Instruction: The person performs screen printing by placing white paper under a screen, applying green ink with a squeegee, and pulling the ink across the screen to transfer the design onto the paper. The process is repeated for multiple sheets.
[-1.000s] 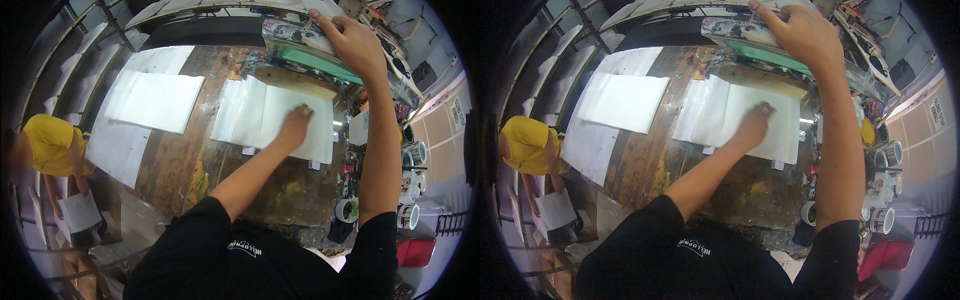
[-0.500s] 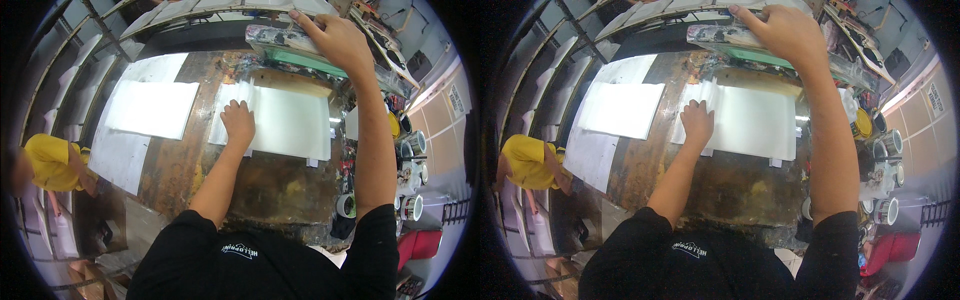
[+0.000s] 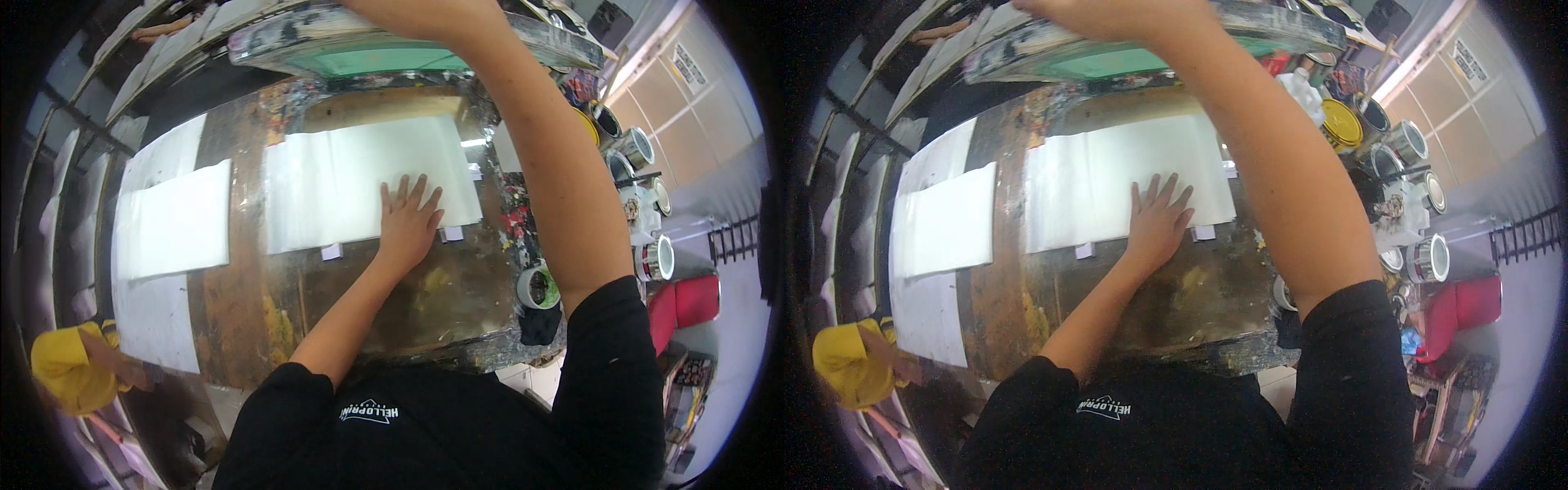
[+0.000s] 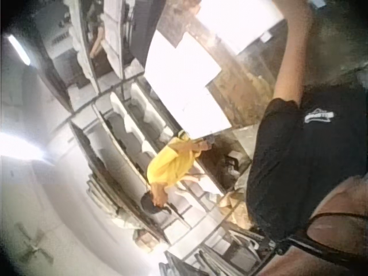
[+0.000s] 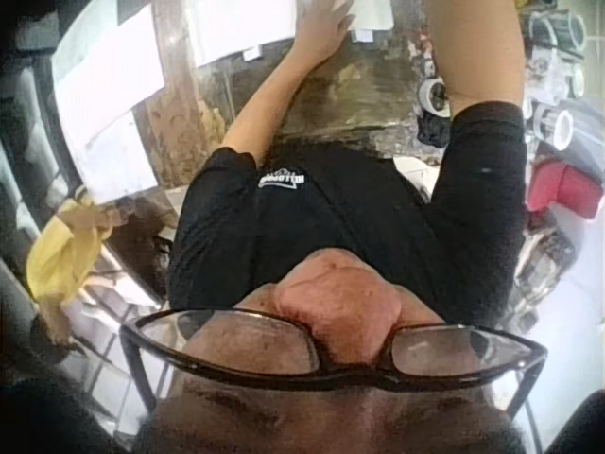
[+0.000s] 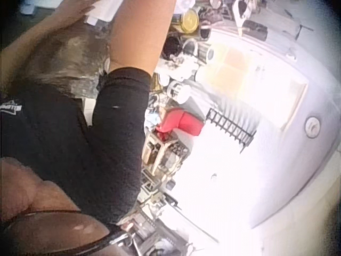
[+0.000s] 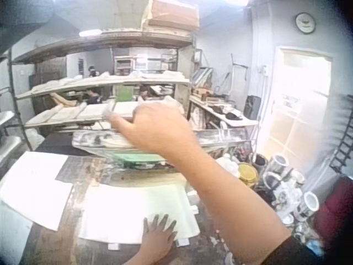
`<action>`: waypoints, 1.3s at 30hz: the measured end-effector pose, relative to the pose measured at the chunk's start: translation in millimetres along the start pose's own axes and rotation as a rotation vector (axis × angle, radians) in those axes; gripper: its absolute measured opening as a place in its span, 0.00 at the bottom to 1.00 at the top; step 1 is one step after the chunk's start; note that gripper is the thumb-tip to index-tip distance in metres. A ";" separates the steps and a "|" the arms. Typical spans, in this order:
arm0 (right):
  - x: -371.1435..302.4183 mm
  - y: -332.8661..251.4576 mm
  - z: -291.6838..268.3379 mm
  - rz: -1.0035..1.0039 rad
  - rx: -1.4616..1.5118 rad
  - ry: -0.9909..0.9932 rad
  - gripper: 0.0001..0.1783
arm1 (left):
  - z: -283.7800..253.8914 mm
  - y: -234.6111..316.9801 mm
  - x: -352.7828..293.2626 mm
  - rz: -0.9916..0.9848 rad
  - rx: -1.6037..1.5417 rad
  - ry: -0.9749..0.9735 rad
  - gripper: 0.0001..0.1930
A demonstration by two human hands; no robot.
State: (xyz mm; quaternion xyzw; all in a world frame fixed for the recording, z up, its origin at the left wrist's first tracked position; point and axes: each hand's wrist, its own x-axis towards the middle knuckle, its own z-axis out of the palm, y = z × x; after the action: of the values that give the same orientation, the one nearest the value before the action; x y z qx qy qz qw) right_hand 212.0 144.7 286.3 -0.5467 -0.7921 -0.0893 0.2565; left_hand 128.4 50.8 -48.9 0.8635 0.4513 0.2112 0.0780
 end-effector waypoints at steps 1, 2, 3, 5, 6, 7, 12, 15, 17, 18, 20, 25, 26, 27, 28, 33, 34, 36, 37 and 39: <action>2.0 -7.0 -1.8 0.038 -0.029 -0.031 0.51 | 4.5 0.1 -4.5 -0.010 0.028 -0.002 0.24; 5.4 -14.8 -3.4 0.073 -0.055 -0.062 0.51 | 8.8 -1.2 -6.9 -0.024 0.058 -0.003 0.24; 6.4 -18.3 -4.8 0.106 -0.081 -0.084 0.51 | 10.3 -3.1 -7.4 -0.025 0.063 -0.017 0.25; 7.8 -7.6 -0.9 0.052 -0.057 -0.044 0.51 | 13.4 -3.7 -10.5 -0.032 0.043 -0.022 0.25; 7.2 -4.0 -3.3 0.038 -0.050 -0.019 0.51 | 12.0 -2.1 -9.6 -0.021 0.032 -0.028 0.25; 4.0 -4.7 -7.4 0.040 -0.063 0.012 0.51 | 10.6 -0.1 -8.5 -0.002 0.016 -0.032 0.25; 11.6 -15.8 -8.7 0.155 -0.089 -0.063 0.52 | 5.8 2.0 -12.6 0.021 0.059 -0.005 0.26; 8.3 -5.1 -2.0 0.069 -0.075 -0.022 0.52 | 6.9 1.9 -15.7 0.020 0.060 0.046 0.26; 3.5 -0.4 -4.0 0.035 -0.056 -0.025 0.53 | -2.8 -7.2 3.6 0.048 0.094 0.178 0.27; 3.3 -5.1 -4.7 0.068 -0.055 -0.041 0.53 | -8.2 -19.3 19.0 0.062 0.121 0.239 0.27; 4.1 -28.1 -10.5 0.172 -0.078 -0.085 0.53 | -15.6 -75.0 72.7 -0.039 -0.223 0.146 0.29; 7.0 -1.5 12.1 0.016 -0.069 0.068 0.53 | -31.8 -181.2 151.3 -0.219 0.230 -0.263 0.39; 11.8 -9.0 21.1 -0.026 -0.031 0.066 0.53 | -32.8 -202.8 135.0 -0.257 0.224 -0.263 0.38; 6.1 -1.0 11.6 0.017 -0.073 0.080 0.53 | -28.4 -189.5 150.1 -0.181 0.191 -0.273 0.38; 0.5 5.5 2.3 0.058 -0.112 0.093 0.53 | -25.0 -176.7 165.0 -0.124 0.202 -0.319 0.37; 1.7 -13.1 4.2 0.052 -0.072 -0.001 0.54 | -51.2 -174.3 138.2 -0.148 0.262 -0.341 0.33; 0.7 -10.3 -2.2 0.057 -0.088 -0.028 0.54 | -56.5 -166.7 141.1 -0.084 0.185 -0.224 0.33; 3.0 -7.4 -9.1 0.075 -0.118 -0.123 0.54 | -70.3 -156.0 136.3 0.038 0.032 0.000 0.34; 4.9 -4.3 -9.6 0.086 -0.130 -0.187 0.54 | -77.2 -154.0 122.6 0.077 0.082 0.219 0.34; -6.7 5.5 24.8 0.002 -0.078 -0.020 0.51 | -121.5 -119.6 65.8 -0.209 -0.249 0.386 0.37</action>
State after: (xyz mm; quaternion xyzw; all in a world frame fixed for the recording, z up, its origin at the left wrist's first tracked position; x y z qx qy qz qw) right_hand 211.1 151.9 261.0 -0.5578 -0.7901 -0.1145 0.2268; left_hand 19.4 166.9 40.8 0.7395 0.5152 0.4170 0.1174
